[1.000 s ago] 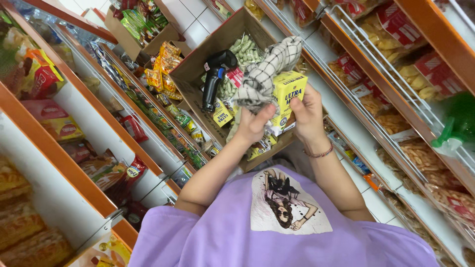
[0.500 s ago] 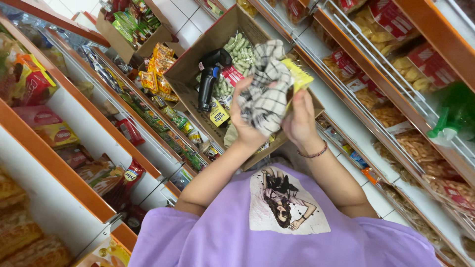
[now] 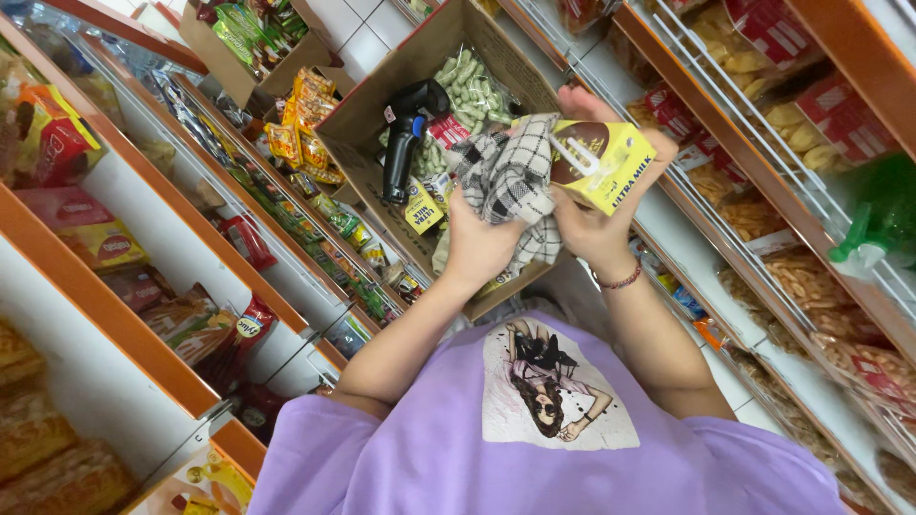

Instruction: The person scans a small carton of milk using a handheld scanner, wipes the carton with a cloth, and places it onto a shelf among other similar cartons.

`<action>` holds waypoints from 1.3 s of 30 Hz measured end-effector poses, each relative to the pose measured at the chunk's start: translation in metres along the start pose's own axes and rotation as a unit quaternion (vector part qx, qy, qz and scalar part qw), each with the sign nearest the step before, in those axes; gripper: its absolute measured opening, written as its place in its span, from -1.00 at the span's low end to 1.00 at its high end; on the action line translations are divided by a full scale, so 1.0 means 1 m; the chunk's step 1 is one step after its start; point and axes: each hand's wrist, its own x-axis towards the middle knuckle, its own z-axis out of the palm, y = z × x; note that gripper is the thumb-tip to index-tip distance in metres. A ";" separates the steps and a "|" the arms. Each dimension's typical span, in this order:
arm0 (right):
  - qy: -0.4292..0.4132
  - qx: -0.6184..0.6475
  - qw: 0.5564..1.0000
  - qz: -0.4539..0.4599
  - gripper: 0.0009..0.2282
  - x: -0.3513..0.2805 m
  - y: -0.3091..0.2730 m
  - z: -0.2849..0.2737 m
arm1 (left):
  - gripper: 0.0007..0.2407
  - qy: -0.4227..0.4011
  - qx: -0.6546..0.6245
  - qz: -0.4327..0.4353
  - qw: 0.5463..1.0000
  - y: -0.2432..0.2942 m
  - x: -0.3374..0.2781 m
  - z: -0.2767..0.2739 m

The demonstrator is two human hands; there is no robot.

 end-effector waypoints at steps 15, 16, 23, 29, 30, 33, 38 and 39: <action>0.045 0.122 0.977 0.169 -0.38 -0.003 0.076 0.000 | -0.26 -0.179 0.491 0.057 0.851 0.003 0.041 -0.058; 0.041 0.126 0.975 0.179 -0.39 -0.005 0.077 0.003 | -0.38 -0.172 0.460 0.050 0.870 -0.007 0.045 -0.071; 0.022 0.173 0.958 0.228 -0.40 0.000 0.087 0.023 | -0.55 0.116 0.596 -0.032 0.794 -0.086 0.101 -0.130; 0.009 0.175 0.950 0.258 -0.43 0.007 0.096 0.040 | -0.63 0.064 0.520 -0.132 0.841 -0.071 0.121 -0.143; 0.010 0.172 0.949 0.262 -0.43 0.009 0.098 0.042 | -0.63 0.058 0.501 -0.118 0.856 -0.064 0.120 -0.143; 0.015 0.169 0.949 0.264 -0.49 0.012 0.105 0.043 | -0.63 0.059 0.436 -0.081 0.894 -0.044 0.112 -0.133; 0.052 0.213 0.928 0.302 -0.58 0.021 0.112 0.040 | -0.56 0.119 0.286 0.001 0.951 0.002 0.079 -0.107; 0.060 0.223 0.924 0.306 -0.59 0.024 0.112 0.039 | -0.58 0.104 0.265 0.025 0.958 0.011 0.068 -0.103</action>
